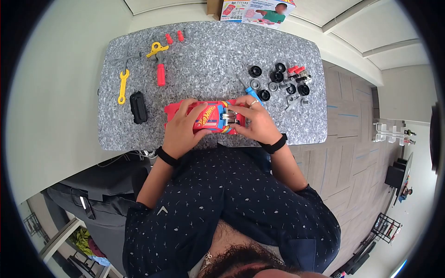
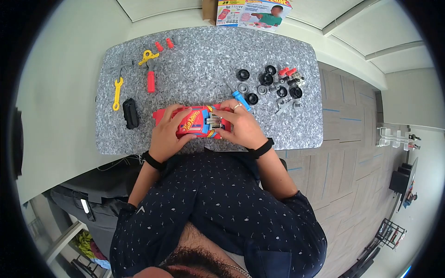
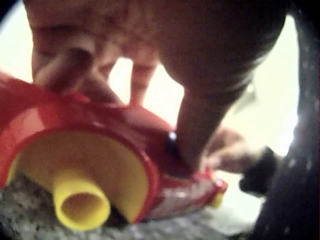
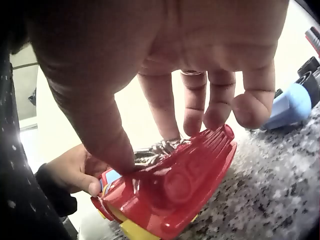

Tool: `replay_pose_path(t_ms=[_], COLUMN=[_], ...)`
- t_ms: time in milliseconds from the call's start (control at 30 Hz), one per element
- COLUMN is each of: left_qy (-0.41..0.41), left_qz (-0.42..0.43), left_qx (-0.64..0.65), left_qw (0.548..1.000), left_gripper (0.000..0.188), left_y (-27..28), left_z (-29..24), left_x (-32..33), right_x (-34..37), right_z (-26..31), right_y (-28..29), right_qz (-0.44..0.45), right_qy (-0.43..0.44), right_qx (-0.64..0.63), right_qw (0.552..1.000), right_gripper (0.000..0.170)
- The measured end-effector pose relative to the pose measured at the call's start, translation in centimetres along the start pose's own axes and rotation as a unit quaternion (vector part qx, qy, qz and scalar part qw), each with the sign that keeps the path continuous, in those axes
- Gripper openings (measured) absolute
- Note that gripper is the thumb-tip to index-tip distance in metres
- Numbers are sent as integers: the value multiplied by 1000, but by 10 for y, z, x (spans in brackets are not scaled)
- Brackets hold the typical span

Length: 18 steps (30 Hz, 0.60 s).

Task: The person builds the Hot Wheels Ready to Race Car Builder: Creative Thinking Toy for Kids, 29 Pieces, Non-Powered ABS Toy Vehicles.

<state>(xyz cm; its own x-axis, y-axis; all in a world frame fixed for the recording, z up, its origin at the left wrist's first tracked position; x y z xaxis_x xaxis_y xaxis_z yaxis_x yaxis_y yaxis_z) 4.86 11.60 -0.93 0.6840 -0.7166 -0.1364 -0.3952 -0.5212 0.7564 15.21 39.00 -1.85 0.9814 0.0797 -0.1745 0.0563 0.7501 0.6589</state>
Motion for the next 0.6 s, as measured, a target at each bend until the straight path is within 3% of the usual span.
replay_pose_path(t_ms=[200, 500, 600], left_qy=[2, 3, -2], left_qz=[0, -2, -4], left_qx=[2, -1, -6], left_qw=[1000, 1000, 1000], left_gripper=[84, 83, 83], left_y=[-1, 0, -2], left_z=[0, -2, -1], left_x=[0, -1, 1], right_x=[-4, 4, 6], right_z=[14, -8, 0], right_y=[5, -15, -16], right_qz=[-11, -62, -69], right_qy=[3, 22, 21], right_qx=[29, 2, 26], right_qw=[1000, 998, 997], right_gripper=[55, 25, 26])
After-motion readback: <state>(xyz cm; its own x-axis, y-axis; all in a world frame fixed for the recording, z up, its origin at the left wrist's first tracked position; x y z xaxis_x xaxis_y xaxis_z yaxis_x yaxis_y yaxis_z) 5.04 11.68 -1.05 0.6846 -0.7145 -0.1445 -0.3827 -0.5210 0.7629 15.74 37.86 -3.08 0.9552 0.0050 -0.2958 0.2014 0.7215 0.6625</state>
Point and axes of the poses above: each hand's wrist, its own x-axis away from the middle knuckle, its own y-axis out of the back of the hand, z = x × y, the point moved 1 cm from there along -x, towards the middle knuckle
